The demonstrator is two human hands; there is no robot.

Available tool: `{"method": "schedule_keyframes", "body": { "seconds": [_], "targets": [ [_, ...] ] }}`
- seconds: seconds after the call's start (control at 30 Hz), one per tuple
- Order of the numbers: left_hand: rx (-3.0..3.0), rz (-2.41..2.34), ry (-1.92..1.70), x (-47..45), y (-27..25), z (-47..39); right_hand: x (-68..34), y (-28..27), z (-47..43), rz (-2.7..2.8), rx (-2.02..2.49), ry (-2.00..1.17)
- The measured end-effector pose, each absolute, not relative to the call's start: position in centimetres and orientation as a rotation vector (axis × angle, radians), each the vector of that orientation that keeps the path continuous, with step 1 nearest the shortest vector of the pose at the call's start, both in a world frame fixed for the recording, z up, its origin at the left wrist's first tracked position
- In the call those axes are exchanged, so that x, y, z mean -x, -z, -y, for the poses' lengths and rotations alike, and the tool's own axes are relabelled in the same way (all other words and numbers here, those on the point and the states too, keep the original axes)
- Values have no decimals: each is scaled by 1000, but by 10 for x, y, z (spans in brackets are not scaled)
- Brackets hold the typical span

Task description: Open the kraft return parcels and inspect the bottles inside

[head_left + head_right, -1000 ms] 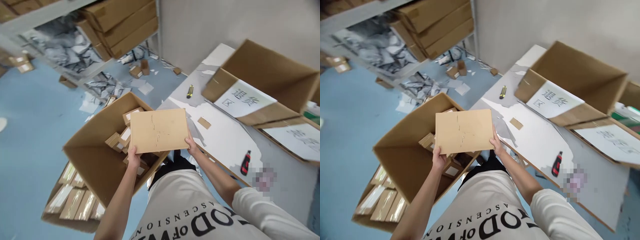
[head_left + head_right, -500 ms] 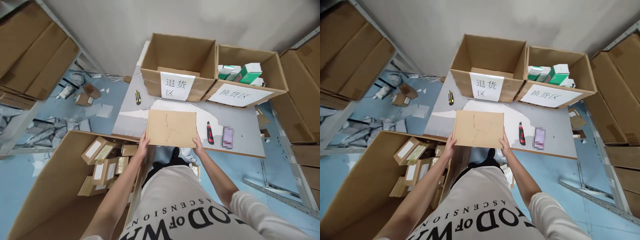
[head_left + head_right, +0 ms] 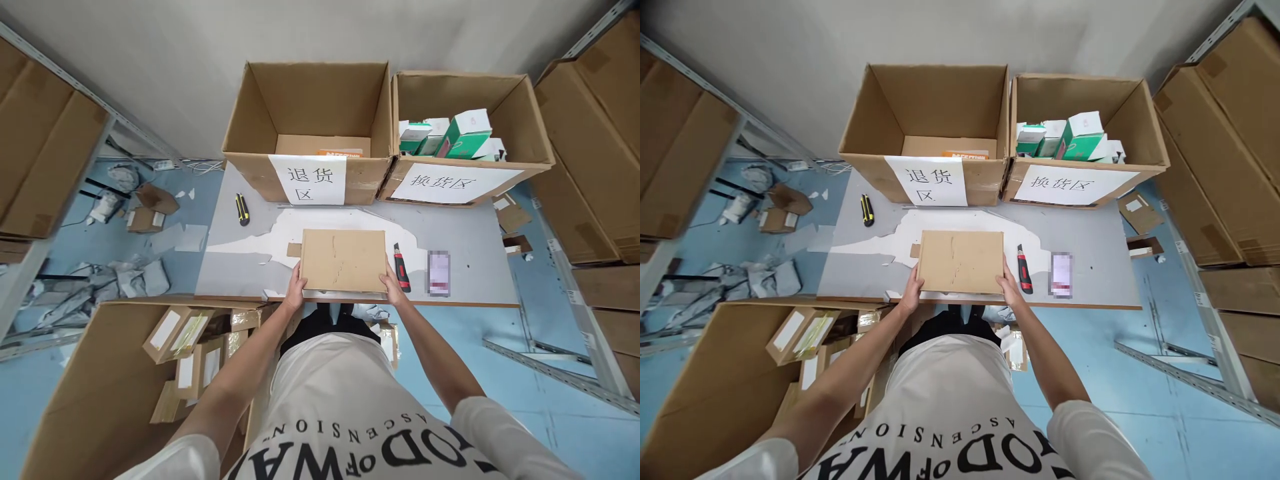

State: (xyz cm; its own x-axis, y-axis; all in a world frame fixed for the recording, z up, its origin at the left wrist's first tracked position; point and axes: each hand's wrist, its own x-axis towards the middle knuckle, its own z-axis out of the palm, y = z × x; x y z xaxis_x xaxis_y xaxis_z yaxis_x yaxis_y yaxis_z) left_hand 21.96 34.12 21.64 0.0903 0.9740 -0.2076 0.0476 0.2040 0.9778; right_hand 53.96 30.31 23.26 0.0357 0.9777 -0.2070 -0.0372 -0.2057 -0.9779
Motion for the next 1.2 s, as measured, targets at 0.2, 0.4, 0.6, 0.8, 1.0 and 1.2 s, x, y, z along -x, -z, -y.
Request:
{"method": "schedule_keyframes", "body": {
  "seconds": [0.2, 0.4, 0.6, 0.8, 1.0, 1.2],
  "targets": [
    [-1242, -1274, -825, -209, -213, -350, -537, -228, -305, 1023, 1432, -1339],
    [-1352, -1153, -751, -189, -215, -340, -550, -213, -283, 801, 1482, -1332],
    [-1423, -1246, -653, -185, -205, -338, -548, -203, -260, 1096, 1595, -1316],
    [-1466, -1284, -664, -199, -201, -338, -523, -215, -275, 1063, 1601, -1309],
    [-1594, -1423, -609, -203, -244, -354, -536, -253, -287, 1127, 1564, -1249],
    [-1708, -1668, -562, -216, -300, -367, -550, -294, -306, 1314, 1861, -1058]
  ]
}}
